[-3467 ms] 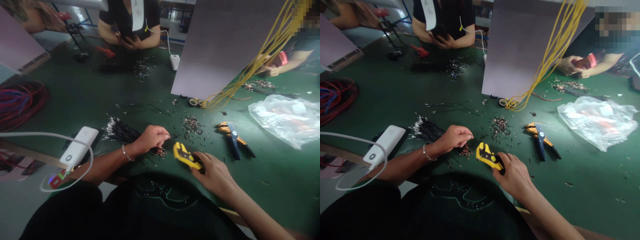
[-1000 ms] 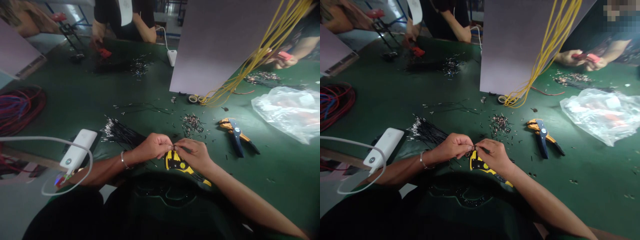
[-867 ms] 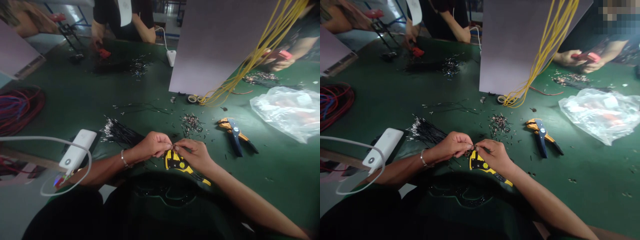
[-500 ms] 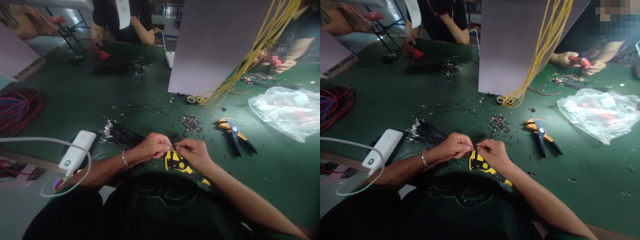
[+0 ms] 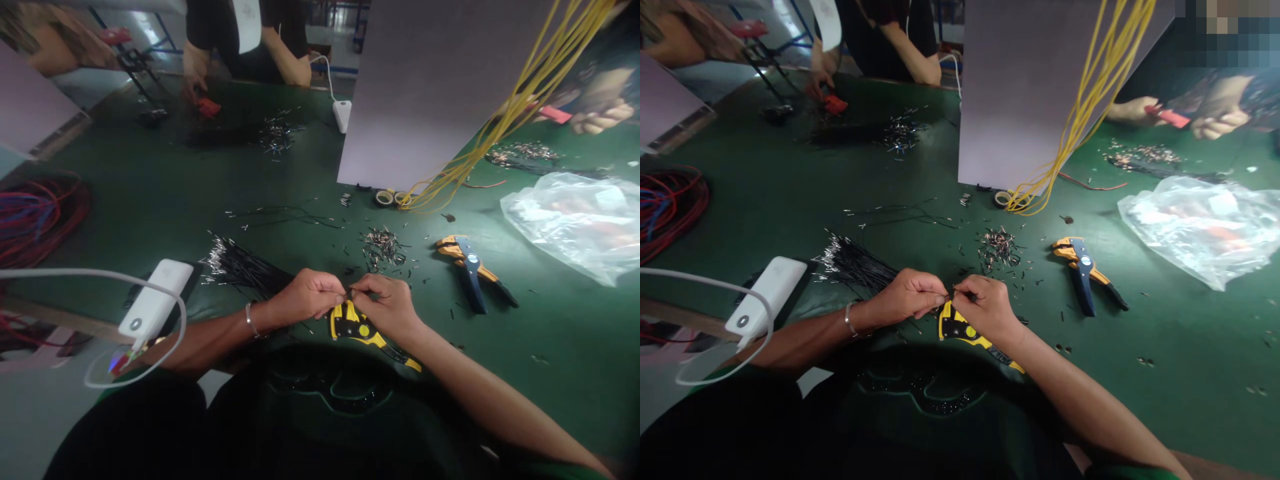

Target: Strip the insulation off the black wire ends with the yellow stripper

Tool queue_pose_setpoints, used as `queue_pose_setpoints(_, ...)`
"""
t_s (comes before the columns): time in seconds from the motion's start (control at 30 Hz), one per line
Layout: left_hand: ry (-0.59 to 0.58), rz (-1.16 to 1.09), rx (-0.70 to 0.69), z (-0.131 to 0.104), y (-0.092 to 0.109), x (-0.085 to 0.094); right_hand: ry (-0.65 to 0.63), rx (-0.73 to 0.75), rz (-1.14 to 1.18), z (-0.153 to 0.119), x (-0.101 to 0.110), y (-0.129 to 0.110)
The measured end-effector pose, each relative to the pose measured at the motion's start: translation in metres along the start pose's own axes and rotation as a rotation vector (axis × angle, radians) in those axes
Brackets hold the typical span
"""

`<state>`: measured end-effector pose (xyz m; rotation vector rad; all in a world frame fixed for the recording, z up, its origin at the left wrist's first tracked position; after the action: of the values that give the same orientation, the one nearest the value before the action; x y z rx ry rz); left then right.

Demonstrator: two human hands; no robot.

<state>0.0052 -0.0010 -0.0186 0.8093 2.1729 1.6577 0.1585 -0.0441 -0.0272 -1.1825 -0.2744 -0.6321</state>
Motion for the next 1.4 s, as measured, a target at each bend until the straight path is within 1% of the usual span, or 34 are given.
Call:
queue_pose_setpoints(0.2,-0.015,0.042,-0.009,0.001,0.002,0.000,0.010,0.035,-0.019,0.001,-0.001,0.002)
queue_pose_setpoints(0.57,-0.029,0.074,-0.053,0.004,0.001,0.000,0.054,0.151,-0.071,-0.001,0.001,0.002)
queue_pose_setpoints(0.73,-0.044,0.111,-0.079,0.004,0.002,0.000,0.086,0.159,-0.062,-0.002,0.000,0.003)
queue_pose_setpoints(0.9,-0.040,0.148,-0.141,0.005,0.001,0.001,0.102,0.155,-0.059,-0.002,0.001,0.003)
queue_pose_setpoints(1.07,-0.029,0.151,-0.167,0.005,0.001,0.002,0.108,0.145,-0.068,-0.001,0.000,0.004)
queue_pose_setpoints(1.13,-0.026,0.126,-0.145,0.006,0.001,0.002,0.103,0.108,-0.050,-0.001,0.000,0.005)
queue_pose_setpoints(1.2,-0.009,0.064,-0.098,0.007,-0.002,0.003,0.090,0.024,0.005,0.001,0.002,0.007)
queue_pose_setpoints(1.3,0.024,-0.121,-0.003,0.010,-0.008,0.004,0.021,-0.181,0.178,0.003,0.005,0.010)
queue_pose_setpoints(1.4,-0.007,-0.283,0.086,0.013,-0.013,0.004,-0.083,-0.403,0.449,0.003,0.006,0.015)
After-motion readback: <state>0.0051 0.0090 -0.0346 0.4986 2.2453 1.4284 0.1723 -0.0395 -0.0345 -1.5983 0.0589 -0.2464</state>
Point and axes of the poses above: each hand's wrist, its own z-axis towards the middle knuckle, its own x-axis out of the back of the hand, y = z × x, the point moved 3 cm from there along z, towards the middle knuckle, and after that the axes turned 11 degrees about y, right-handed, at the moved point
